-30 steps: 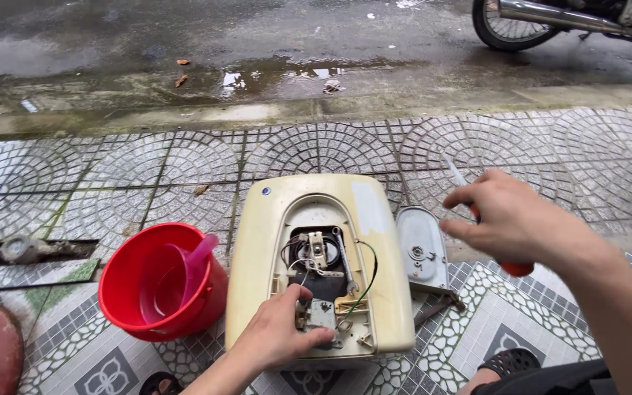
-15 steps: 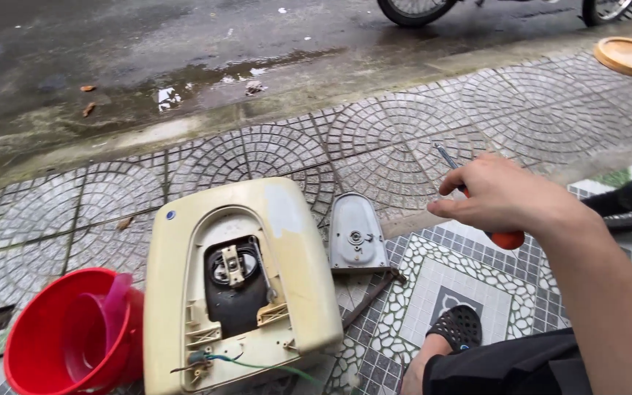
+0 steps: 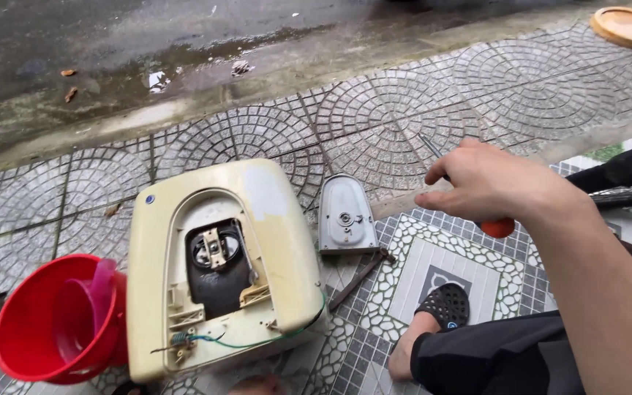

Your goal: The person is repairing a beige appliance, likely a water heater, placed on a tiled floor. They use a screwdriver to remove screws and detach a component with wires, then use a wrench to tighten a fitting inside the unit.

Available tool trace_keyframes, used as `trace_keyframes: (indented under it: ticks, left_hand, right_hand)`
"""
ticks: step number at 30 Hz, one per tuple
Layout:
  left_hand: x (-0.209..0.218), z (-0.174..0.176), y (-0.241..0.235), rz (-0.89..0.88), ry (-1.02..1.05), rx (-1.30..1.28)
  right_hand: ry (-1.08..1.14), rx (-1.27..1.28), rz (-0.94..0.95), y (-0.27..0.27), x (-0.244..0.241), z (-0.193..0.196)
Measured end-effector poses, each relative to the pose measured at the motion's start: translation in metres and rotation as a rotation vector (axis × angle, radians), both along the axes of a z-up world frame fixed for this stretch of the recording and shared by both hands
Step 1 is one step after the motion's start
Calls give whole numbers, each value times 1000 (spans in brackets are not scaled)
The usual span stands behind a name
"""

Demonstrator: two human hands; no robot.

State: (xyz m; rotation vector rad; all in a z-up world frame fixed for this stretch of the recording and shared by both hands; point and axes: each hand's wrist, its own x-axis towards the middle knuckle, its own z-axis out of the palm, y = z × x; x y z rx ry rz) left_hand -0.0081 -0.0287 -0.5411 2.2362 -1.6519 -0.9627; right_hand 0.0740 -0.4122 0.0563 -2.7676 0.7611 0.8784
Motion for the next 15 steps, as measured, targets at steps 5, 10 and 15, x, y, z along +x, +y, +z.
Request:
trace_keyframes:
  ticks: [5,10,15]
  left_hand:
    - [19,390,-64,144,218,-21]
    - [44,458,-18,513,133,-319]
    - [38,499,-16,1004,462,-377]
  right_hand:
    - [-148,159,313,41,5,-18]
    - [-242,344,504,89,1,-54]
    - [-336,669,287,151,-16,-88]
